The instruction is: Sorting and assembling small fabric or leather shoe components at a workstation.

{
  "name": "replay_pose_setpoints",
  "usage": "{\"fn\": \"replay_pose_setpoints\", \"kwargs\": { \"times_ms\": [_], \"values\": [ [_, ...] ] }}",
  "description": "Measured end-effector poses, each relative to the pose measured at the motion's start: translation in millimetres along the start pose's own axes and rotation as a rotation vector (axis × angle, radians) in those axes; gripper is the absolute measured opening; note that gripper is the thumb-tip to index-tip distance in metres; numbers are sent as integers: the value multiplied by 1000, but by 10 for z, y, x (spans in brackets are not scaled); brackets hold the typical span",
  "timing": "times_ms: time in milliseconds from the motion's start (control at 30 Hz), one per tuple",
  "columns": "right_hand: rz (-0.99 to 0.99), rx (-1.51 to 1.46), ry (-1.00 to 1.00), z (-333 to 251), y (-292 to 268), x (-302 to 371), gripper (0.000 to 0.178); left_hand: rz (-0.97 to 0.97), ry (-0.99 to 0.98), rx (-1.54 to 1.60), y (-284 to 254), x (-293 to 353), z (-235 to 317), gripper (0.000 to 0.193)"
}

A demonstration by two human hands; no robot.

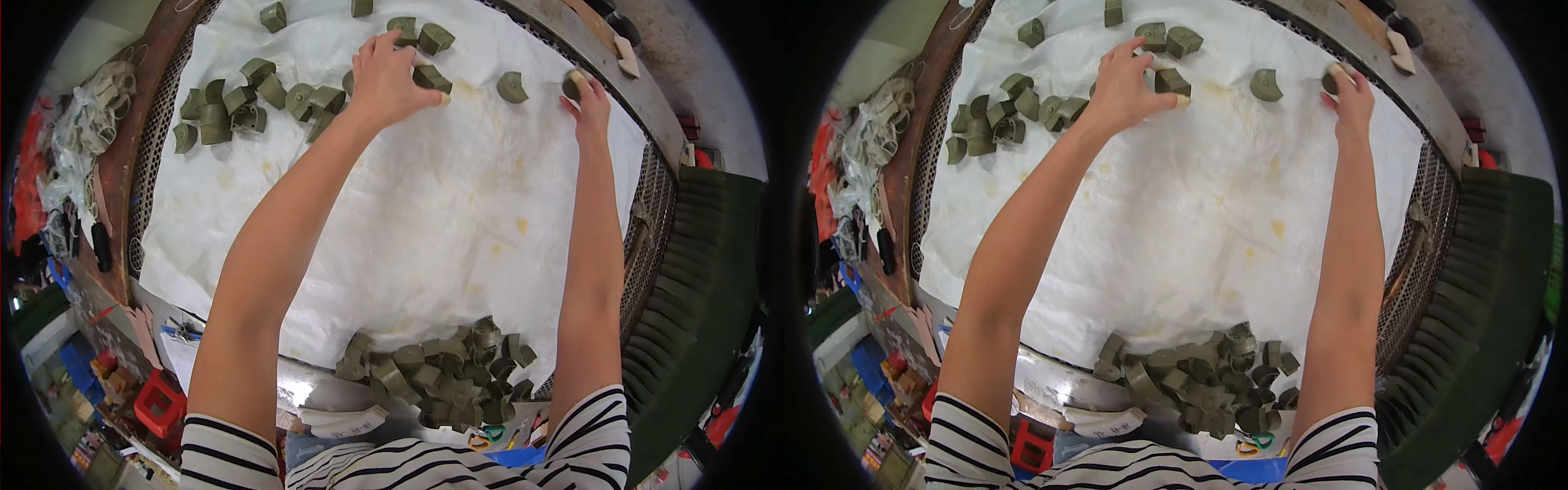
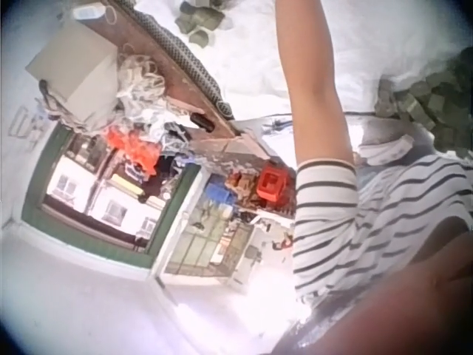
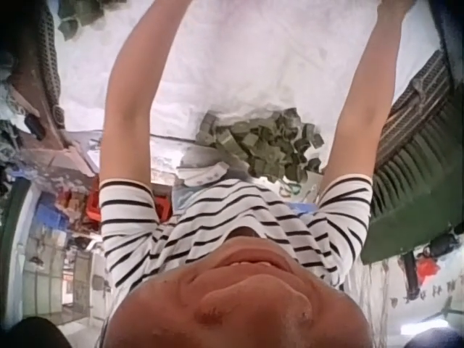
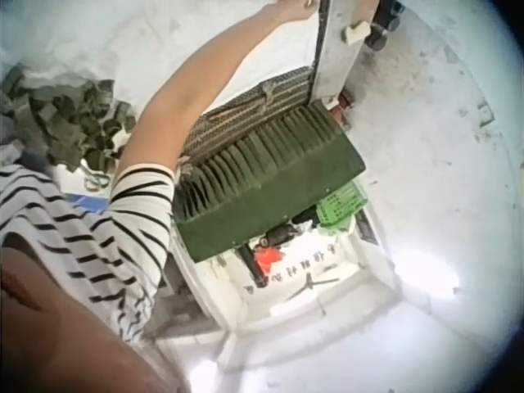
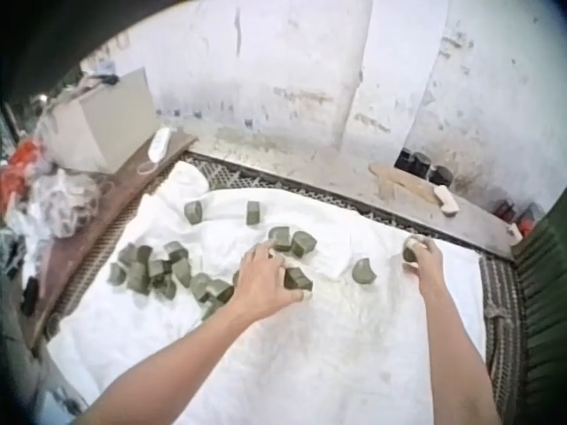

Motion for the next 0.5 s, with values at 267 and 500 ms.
{"fn": "replay_pose_setpoints", "kwargs": {
  "times_ms": [267, 500],
  "values": [
    [-158, 984, -638, -308, 858, 687, 58, -19, -99, 726, -944, -436, 284, 54],
    [-146, -271, 132, -147, -860, 557, 37, -309, -141, 581, -918, 1353, 328, 55]
  ]
}}
Point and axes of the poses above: each hand's wrist, its own x-axis away from the middle knuckle, its own y-axis out of the palm, z = x × y, the point moved 4 cm from there along -x, towards the middle knuckle, and after that the axes turned 8 degrees about -x, right-handed, at the moved point
